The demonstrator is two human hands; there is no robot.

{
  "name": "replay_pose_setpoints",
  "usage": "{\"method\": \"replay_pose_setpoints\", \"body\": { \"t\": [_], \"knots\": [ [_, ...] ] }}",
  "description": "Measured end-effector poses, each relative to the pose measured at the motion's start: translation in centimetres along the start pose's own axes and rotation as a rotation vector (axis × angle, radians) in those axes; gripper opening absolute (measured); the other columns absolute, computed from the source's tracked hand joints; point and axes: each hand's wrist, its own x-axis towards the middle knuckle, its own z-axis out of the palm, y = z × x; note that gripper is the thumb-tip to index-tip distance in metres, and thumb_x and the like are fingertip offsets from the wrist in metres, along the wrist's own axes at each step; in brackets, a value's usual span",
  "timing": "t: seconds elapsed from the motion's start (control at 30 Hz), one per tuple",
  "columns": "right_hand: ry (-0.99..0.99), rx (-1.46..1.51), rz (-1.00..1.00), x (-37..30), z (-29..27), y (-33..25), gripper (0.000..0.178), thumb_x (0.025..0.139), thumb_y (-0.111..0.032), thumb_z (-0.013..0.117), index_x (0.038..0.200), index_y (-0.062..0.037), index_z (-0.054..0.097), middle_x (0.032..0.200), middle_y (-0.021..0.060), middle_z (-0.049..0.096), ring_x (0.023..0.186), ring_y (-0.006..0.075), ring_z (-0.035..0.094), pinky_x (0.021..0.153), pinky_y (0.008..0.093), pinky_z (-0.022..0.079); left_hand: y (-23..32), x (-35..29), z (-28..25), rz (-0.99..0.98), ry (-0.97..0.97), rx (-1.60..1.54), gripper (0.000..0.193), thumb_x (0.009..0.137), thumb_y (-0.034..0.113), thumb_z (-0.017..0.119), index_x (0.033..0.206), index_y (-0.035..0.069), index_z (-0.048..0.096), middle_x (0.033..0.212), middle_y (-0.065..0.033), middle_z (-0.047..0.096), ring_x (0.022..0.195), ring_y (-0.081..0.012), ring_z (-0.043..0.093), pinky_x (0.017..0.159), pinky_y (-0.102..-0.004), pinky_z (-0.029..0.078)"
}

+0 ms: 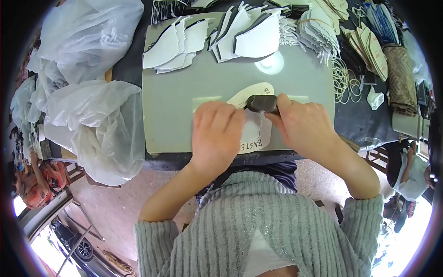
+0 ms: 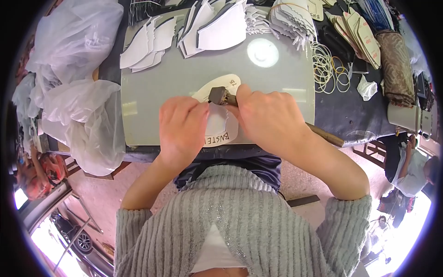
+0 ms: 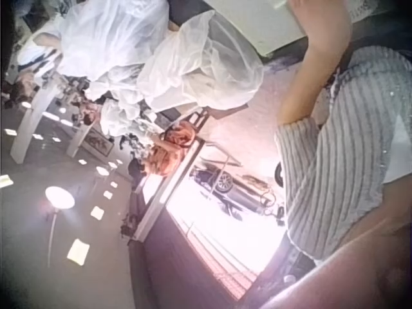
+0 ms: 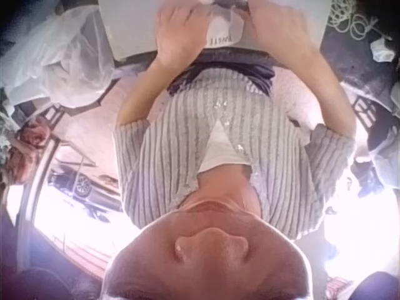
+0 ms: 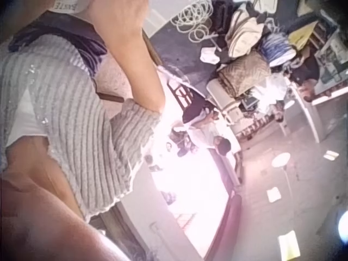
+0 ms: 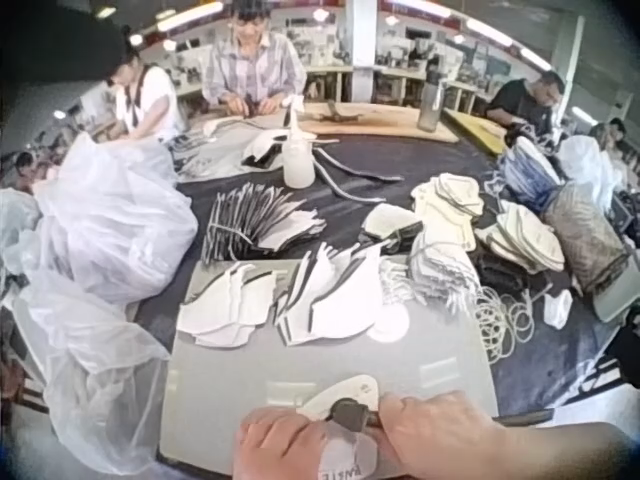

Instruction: Hammering material onto shoe patterns or upper components.

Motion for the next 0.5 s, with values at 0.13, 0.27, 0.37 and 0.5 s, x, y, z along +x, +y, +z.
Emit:
{"method": "replay_pose_setpoints", "body": {
  "t": [0.13,0.27,0.37,0.5],
  "knots": [
    [0.024,-0.022,-0.007,-0.1,0.7,0.3,0.033,0.094,-0.031,0.061,0.086,-0.0012,0.05,0.055,0.0113,0.057,0.049,0.0313,0.061,0.046,0.0409,0.046,-0.6,0.0,-1.3,-0.24,-0.007,-0.269,0.016,0.077,0.001,0.071,0.092,0.004,0.068,0.091,-0.0087,0.061,0.093,-0.0301,0.059,0.085,-0.0399,0.044],
    [0.005,-0.026,0.004,-0.1,0.2,0.2,0.036,0.095,-0.034,0.059,0.083,-0.0014,0.052,0.056,0.01,0.06,0.049,0.0288,0.064,0.045,0.0374,0.049,-1.0,-0.3,-1.0,-0.1,0.008,-0.23,0.018,0.076,-0.001,0.071,0.093,0.004,0.068,0.091,-0.0085,0.061,0.093,-0.0294,0.059,0.086,-0.0401,0.043],
    [0.017,-0.02,-0.002,0.0,0.3,0.2,0.036,0.095,-0.034,0.059,0.083,-0.0015,0.052,0.055,0.0096,0.059,0.048,0.0286,0.063,0.045,0.0378,0.049,-0.7,-0.4,-1.1,0.027,-0.028,-0.066,0.02,0.076,-0.001,0.07,0.095,0.004,0.069,0.091,-0.0079,0.061,0.092,-0.0285,0.059,0.085,-0.0391,0.042],
    [0.049,-0.022,-0.016,0.0,0.6,0.4,0.035,0.095,-0.034,0.059,0.082,-0.0021,0.052,0.054,0.0094,0.058,0.047,0.0285,0.062,0.045,0.0381,0.049,-1.0,-0.5,-1.2,-0.082,-0.018,-0.187,0.024,0.073,-0.001,0.071,0.097,0.004,0.07,0.09,-0.007,0.06,0.091,-0.027,0.058,0.083,-0.0395,0.042]
  ]
}}
